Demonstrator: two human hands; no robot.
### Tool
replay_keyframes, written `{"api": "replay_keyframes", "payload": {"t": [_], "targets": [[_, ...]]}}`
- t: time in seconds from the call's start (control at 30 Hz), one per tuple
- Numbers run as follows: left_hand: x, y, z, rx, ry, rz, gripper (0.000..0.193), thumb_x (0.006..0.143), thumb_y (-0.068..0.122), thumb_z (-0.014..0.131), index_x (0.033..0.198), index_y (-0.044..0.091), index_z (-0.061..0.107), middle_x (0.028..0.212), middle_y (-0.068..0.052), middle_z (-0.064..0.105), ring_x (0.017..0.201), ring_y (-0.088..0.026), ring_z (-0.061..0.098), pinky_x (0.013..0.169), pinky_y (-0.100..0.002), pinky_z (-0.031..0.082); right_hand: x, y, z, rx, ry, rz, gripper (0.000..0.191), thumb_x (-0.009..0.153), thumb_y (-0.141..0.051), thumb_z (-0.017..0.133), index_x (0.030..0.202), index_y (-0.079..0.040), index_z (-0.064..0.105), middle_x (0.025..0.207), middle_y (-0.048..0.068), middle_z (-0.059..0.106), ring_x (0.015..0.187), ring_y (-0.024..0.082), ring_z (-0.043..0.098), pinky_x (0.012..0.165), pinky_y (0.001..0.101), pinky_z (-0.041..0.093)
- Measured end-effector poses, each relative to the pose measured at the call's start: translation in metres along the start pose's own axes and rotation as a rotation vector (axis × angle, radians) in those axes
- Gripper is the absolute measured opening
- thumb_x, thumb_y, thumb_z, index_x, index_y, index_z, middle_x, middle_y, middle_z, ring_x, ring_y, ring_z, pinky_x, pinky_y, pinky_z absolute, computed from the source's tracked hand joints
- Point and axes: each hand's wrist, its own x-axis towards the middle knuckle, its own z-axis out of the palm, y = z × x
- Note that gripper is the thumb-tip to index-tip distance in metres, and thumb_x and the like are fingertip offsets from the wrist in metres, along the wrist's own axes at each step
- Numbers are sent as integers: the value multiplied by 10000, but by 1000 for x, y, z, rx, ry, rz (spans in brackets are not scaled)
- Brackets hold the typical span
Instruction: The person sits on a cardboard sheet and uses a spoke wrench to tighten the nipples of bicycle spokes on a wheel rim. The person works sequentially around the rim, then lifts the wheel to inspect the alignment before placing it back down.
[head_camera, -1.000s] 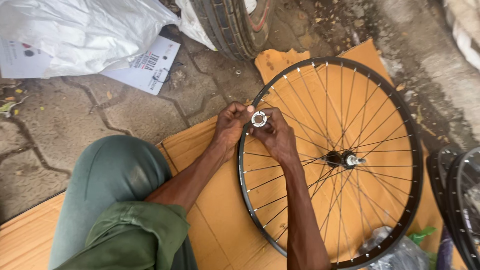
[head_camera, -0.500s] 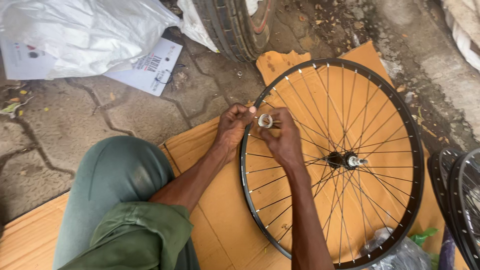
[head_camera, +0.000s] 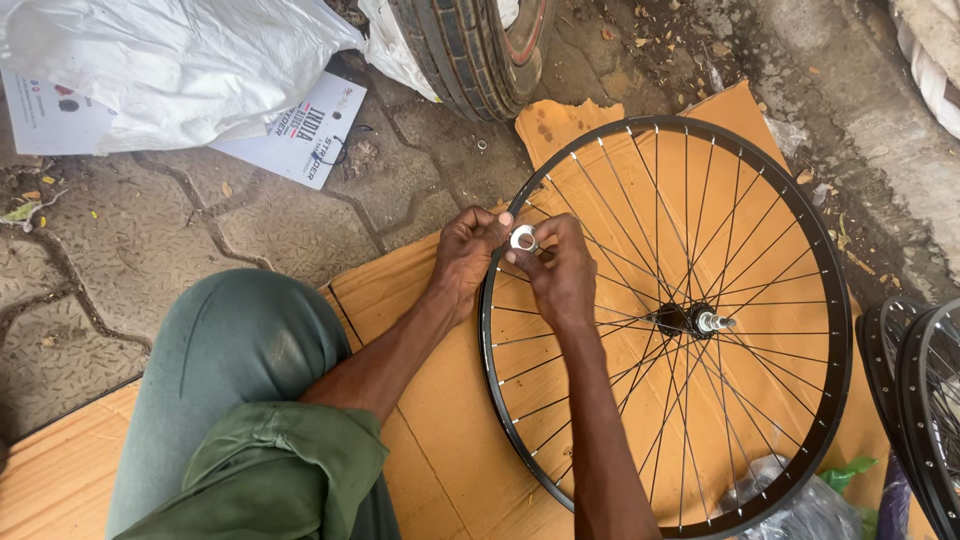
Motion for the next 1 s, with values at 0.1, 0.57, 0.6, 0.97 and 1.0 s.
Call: {"api": "replay_keyframes", "payload": {"t": [0.1, 0.57, 0.6, 0.97, 1.0], "targets": [[0, 1, 0, -15, -22, -13, 238, 936, 206, 728, 768, 94, 604, 703, 14, 619, 644, -110, 552, 617, -275, 454, 2, -8, 8, -333, 30, 50, 298, 802, -221, 833, 987, -76, 650, 838, 99, 746, 768, 264, 714, 671, 423, 507], [0, -1, -1, -11, -13, -23, 251, 964, 216, 727, 786, 114, 583, 717, 35, 592, 650, -65, 460, 605, -257, 399, 12, -1, -5, -110, -209, 145, 404, 809, -326, 773, 1088, -74, 623, 944, 115, 737, 811, 224, 692, 824, 445, 534], [0, 0, 0, -19, -22, -19, 255, 962, 213, 724, 781, 112, 575, 722, 30, 611, 657, -65, 482, 615, -256, 414, 10, -5, 1, -225, -92, 89, 457, 737, -297, 825, 1035, -56, 575, 927, 113, 716, 757, 261, 686, 759, 463, 553], [-3, 6, 0, 36, -33, -16, 215, 970, 209, 715, 813, 111, 607, 735, 5, 652, 682, -76, 486, 667, -242, 434, -4, -9, -4, 10, -86, 2, 144, 950, -177, 743, 897, -112, 625, 907, 60, 767, 875, 261, 741, 766, 404, 545], [-3, 5, 0, 47, -37, -21, 208, 971, 213, 705, 815, 115, 608, 734, -11, 685, 682, -76, 500, 688, -230, 448, -5, -8, -3, 48, -83, -17, 155, 935, -156, 761, 872, -103, 630, 915, 58, 766, 886, 272, 739, 784, 403, 550]]}}
